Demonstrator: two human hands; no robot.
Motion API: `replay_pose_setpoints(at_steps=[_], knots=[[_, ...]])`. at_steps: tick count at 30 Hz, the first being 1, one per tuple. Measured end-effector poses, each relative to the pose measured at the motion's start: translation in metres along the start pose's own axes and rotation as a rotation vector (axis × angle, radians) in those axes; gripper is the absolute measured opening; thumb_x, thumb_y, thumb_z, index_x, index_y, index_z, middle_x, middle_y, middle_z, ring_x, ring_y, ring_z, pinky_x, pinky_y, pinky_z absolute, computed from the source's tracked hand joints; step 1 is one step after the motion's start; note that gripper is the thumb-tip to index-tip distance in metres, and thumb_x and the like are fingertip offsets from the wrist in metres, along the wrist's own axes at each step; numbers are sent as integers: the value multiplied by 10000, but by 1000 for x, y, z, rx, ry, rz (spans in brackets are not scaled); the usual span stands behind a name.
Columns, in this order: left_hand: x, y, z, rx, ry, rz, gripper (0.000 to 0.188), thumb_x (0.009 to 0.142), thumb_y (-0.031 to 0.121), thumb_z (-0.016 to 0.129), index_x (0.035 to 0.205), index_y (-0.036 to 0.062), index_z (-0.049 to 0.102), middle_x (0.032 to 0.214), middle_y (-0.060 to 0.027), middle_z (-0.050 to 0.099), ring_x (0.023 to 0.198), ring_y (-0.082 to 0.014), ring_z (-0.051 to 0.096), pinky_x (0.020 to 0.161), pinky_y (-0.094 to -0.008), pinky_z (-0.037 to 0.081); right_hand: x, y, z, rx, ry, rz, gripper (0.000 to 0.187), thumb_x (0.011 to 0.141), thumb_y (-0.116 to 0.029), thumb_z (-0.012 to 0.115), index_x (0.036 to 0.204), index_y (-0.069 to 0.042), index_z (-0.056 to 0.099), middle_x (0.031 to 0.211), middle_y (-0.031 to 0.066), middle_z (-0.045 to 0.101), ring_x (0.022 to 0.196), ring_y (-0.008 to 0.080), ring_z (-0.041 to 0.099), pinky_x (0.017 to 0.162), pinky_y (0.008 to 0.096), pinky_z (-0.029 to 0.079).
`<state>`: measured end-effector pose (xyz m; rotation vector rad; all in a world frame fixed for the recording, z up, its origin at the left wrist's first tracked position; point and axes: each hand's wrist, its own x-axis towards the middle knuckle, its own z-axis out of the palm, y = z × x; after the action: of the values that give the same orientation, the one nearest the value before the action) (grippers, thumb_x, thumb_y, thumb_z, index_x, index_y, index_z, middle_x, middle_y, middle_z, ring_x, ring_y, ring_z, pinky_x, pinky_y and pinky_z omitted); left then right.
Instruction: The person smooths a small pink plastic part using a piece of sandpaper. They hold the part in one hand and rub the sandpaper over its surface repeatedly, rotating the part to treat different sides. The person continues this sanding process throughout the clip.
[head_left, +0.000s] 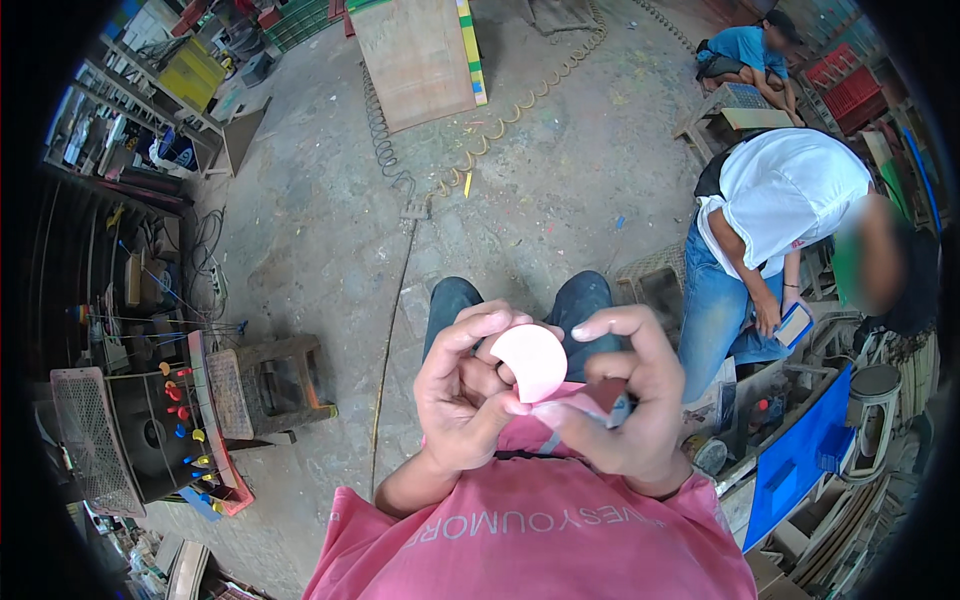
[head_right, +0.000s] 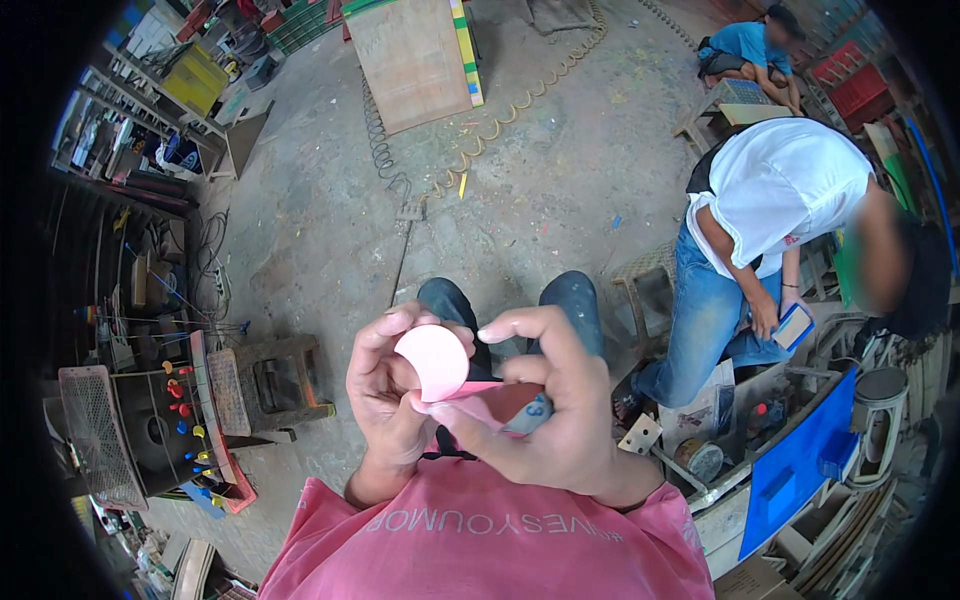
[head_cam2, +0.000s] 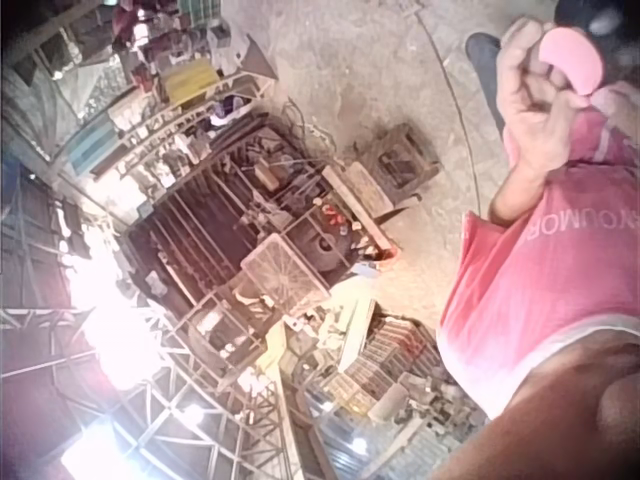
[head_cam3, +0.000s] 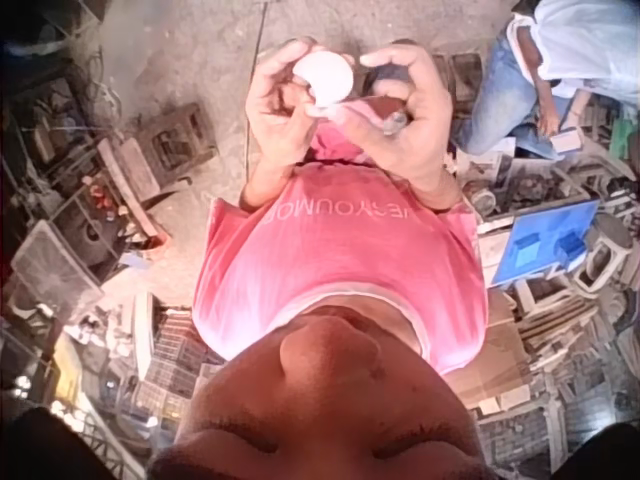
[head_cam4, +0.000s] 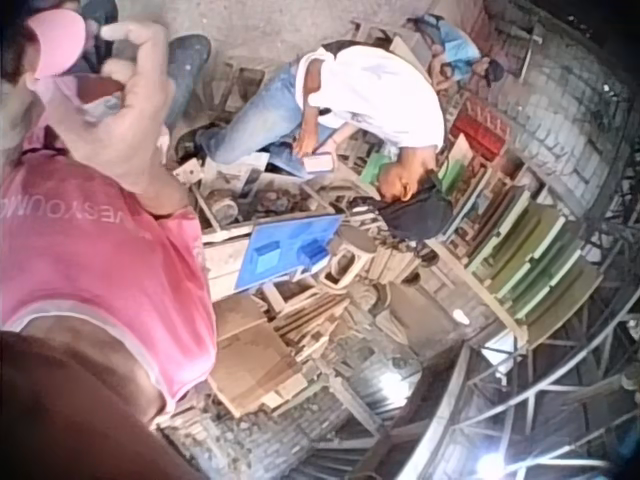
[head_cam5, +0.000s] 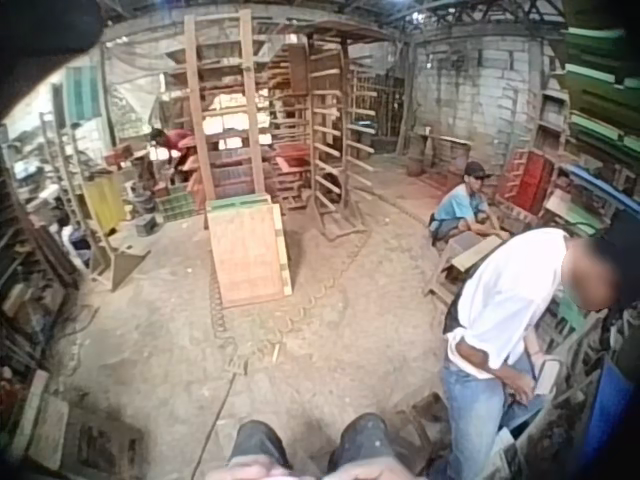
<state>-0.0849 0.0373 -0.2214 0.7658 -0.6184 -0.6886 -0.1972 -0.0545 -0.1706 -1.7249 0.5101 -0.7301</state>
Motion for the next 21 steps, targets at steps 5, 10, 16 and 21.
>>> replay_pose_setpoints(at_steps=[5, 10, 16, 21], knots=[[0, 1, 2, 5, 12, -20, 604, 773, 241, 747, 1244, 18, 442, 1183, -133, 495, 998, -305, 594, 848, -393, 498, -1, 6, -4, 6, 24, 26, 534, 679, -144, 800, 1066, -5, 459, 516, -16, 492, 484, 0, 471, 443, 164, 271], [1, -3, -8, -155, -109, -33, 569, 797, 76, 702, 1258, -47, 391, 1219, -161, 454, 1141, -337, 524, 956, -430, 452, 2, 14, -6, 63, 157, 77, 516, 681, -120, 801, 1054, 5, 467, 622, 8, 526, 514, -2, 487, 443, 163, 265], [-2, 1, 5, -50, 31, -142, 617, 766, 242, 754, 1224, -13, 430, 1179, -132, 506, 1045, -268, 584, 888, -377, 494, -2, 4, -1, -17, 82, -9, 509, 684, -118, 793, 1058, -8, 467, 484, -32, 458, 485, 0, 457, 449, 166, 275], [-1, 0, 2, -139, -45, -130, 584, 791, 146, 719, 1249, -25, 399, 1206, -155, 496, 1112, -302, 547, 932, -405, 467, 0, 6, -6, -53, 82, -45, 510, 685, -112, 793, 1061, -1, 467, 531, -15, 483, 487, 2, 457, 453, 161, 280]])
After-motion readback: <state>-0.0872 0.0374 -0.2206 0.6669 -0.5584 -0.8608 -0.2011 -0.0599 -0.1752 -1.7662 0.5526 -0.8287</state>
